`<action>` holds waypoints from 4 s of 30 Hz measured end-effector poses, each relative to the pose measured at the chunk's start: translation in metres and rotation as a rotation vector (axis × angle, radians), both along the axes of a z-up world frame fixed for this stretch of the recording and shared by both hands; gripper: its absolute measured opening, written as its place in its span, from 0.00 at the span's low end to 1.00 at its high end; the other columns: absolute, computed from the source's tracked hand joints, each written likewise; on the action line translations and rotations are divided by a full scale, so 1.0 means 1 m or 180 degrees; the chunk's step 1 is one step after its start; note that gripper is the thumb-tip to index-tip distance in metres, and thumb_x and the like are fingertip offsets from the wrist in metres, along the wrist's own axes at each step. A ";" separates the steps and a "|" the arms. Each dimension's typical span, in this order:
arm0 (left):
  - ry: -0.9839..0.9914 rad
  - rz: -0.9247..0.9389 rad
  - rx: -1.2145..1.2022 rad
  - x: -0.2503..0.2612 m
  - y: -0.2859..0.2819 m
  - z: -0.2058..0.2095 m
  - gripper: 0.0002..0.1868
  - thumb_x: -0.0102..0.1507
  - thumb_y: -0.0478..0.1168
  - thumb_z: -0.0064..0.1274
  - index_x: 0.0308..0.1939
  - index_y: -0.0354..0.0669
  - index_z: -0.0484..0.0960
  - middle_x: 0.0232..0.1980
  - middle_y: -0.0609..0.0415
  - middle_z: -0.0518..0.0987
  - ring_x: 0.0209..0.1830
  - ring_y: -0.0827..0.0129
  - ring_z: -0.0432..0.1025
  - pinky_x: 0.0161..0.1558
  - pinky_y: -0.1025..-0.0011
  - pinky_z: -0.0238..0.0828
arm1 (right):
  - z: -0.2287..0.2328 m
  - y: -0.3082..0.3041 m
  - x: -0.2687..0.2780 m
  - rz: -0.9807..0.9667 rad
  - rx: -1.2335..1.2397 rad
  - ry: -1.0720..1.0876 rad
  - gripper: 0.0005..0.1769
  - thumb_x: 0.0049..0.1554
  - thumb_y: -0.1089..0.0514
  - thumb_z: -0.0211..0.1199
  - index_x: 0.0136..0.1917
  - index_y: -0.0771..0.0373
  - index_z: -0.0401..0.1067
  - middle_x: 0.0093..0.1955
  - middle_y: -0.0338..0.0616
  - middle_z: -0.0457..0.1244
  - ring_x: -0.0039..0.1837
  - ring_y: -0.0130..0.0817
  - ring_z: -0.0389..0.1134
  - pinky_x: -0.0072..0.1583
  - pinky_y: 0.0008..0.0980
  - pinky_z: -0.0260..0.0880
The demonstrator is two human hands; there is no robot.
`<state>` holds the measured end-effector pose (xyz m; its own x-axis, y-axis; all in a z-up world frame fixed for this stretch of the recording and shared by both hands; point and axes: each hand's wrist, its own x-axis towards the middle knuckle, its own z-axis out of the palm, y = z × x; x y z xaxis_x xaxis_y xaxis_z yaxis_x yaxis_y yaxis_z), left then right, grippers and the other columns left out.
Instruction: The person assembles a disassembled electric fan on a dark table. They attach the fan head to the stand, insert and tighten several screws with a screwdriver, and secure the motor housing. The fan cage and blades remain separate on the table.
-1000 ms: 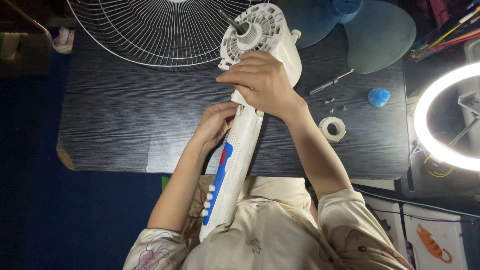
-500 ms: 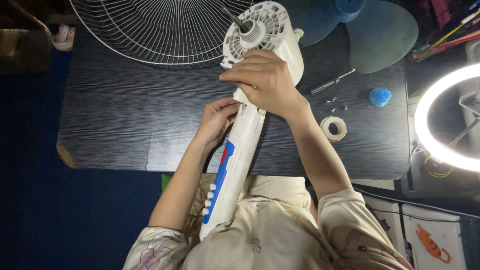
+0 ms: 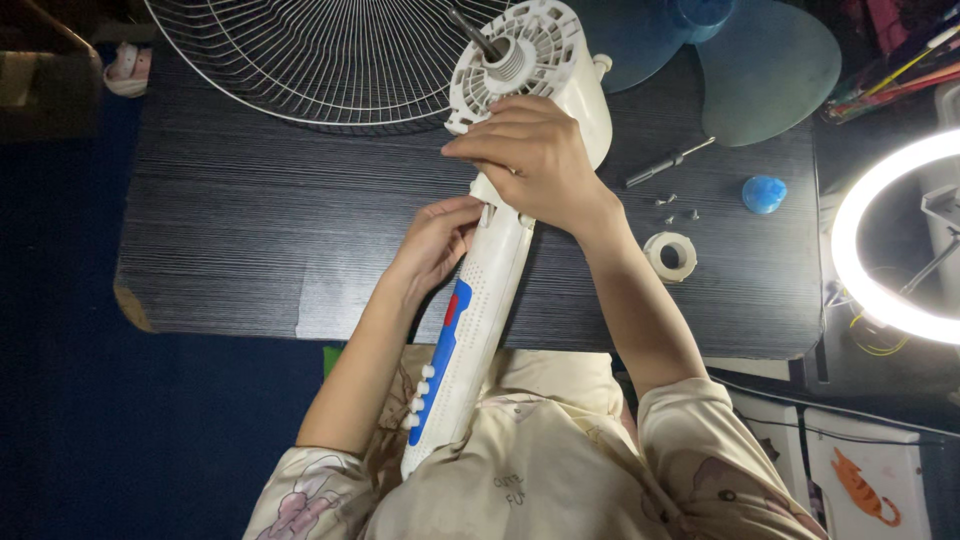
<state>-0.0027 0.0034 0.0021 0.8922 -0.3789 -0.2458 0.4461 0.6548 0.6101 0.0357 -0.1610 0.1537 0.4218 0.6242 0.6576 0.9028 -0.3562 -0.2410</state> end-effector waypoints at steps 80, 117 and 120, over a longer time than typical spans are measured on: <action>-0.1218 0.0292 0.2515 -0.031 -0.024 0.093 0.37 0.49 0.36 0.72 0.59 0.31 0.73 0.50 0.50 0.83 0.50 0.70 0.77 0.53 0.70 0.76 | -0.054 -0.129 -0.095 -0.1564 -0.0733 0.2322 0.08 0.59 0.60 0.63 0.51 0.64 0.77 0.48 0.42 0.69 0.47 0.37 0.73 0.49 0.35 0.74; -0.1126 0.0607 0.2162 -0.040 -0.036 0.090 0.30 0.52 0.34 0.71 0.56 0.30 0.76 0.50 0.48 0.84 0.49 0.71 0.79 0.52 0.73 0.77 | -0.004 -0.066 -0.064 -0.0575 0.0430 0.2841 0.12 0.56 0.68 0.67 0.55 0.67 0.79 0.48 0.45 0.71 0.46 0.27 0.75 0.45 0.23 0.79; -0.1109 0.0610 0.2098 -0.039 -0.037 0.087 0.30 0.52 0.33 0.71 0.56 0.30 0.75 0.50 0.48 0.84 0.49 0.71 0.79 0.52 0.72 0.78 | 0.002 -0.062 -0.068 -0.0608 0.0306 0.2506 0.12 0.56 0.68 0.67 0.55 0.66 0.79 0.48 0.45 0.71 0.47 0.28 0.75 0.46 0.24 0.79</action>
<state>-0.0417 -0.0331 0.0894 0.9948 -0.0826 -0.0599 0.0721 0.1536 0.9855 -0.0327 -0.2230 0.1553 0.8761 0.4508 0.1712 0.3820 -0.4323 -0.8168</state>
